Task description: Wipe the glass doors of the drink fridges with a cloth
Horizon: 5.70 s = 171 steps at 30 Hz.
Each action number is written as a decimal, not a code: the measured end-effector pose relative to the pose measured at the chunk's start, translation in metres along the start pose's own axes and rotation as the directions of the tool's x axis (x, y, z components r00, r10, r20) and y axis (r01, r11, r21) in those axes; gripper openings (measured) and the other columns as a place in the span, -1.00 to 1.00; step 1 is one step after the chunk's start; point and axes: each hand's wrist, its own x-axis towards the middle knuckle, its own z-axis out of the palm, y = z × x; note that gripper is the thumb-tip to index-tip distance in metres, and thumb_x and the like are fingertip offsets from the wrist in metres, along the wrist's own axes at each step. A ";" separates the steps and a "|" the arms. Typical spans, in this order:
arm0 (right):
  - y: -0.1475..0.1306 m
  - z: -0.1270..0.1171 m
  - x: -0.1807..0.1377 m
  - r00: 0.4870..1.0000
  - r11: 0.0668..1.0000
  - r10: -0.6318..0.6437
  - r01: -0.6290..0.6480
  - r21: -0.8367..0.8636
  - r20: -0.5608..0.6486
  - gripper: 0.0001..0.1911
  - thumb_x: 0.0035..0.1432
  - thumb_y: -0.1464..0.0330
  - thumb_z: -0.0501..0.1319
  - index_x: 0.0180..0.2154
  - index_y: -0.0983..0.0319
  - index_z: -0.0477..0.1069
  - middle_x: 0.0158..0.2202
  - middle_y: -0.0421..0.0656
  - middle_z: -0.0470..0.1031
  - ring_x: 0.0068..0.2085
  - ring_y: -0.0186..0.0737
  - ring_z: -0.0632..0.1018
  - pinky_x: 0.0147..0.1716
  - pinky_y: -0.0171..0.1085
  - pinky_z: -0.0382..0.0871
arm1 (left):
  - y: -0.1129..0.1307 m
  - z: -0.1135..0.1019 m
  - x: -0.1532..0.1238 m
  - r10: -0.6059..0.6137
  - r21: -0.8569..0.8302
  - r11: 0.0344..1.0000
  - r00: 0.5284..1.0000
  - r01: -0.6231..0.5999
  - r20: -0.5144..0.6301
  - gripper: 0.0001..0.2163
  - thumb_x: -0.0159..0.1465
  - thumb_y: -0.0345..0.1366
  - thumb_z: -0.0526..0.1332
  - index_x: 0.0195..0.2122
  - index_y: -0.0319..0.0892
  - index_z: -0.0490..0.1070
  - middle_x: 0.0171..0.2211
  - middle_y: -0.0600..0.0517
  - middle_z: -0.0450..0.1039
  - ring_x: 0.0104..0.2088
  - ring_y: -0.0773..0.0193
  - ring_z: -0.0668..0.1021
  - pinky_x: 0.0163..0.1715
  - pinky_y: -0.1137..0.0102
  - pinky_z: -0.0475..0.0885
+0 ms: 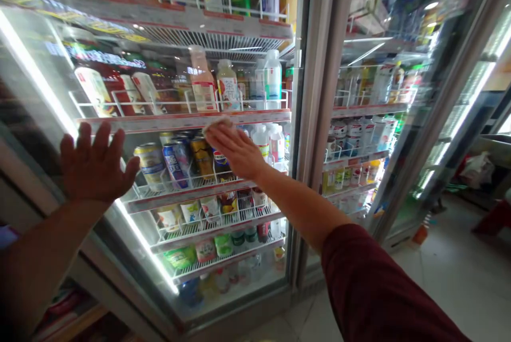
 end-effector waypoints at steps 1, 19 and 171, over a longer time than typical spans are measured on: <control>0.002 -0.002 0.007 0.995 0.997 0.081 -0.081 -0.005 -0.059 -0.15 0.47 0.55 -0.03 0.57 -0.01 -0.38 0.58 -0.27 0.00 0.58 -0.09 0.01 0.59 0.08 -0.17 | 0.000 0.000 0.000 0.007 0.001 1.000 1.000 -0.007 -0.001 -0.23 0.42 -0.03 0.20 0.58 -0.06 -0.06 0.55 -0.16 0.01 0.55 -0.18 0.01 0.45 -0.27 -0.06; -0.047 0.009 0.046 0.998 0.997 -0.054 0.056 -0.059 0.039 -0.31 0.49 0.51 -0.06 0.55 0.10 -0.01 0.56 -0.30 0.09 0.58 -0.32 -0.06 0.59 -0.09 -0.35 | 0.006 -0.004 0.001 -0.018 -0.047 0.999 1.000 0.018 -0.001 -0.20 0.43 -0.07 0.26 0.58 0.02 -0.12 0.55 -0.09 -0.02 0.56 -0.11 -0.01 0.48 -0.19 -0.11; -0.113 0.040 0.038 0.976 0.955 0.197 -0.170 -0.245 0.089 -0.40 0.53 0.31 0.01 0.52 0.01 0.10 0.54 -0.37 0.12 0.58 -0.24 0.03 0.58 -0.12 -0.09 | 0.043 0.004 -0.081 -0.217 -0.285 0.930 0.973 0.232 0.083 -0.15 0.37 -0.18 0.35 0.58 0.11 -0.10 0.50 -0.12 0.12 0.53 -0.28 0.04 0.45 -0.40 -0.09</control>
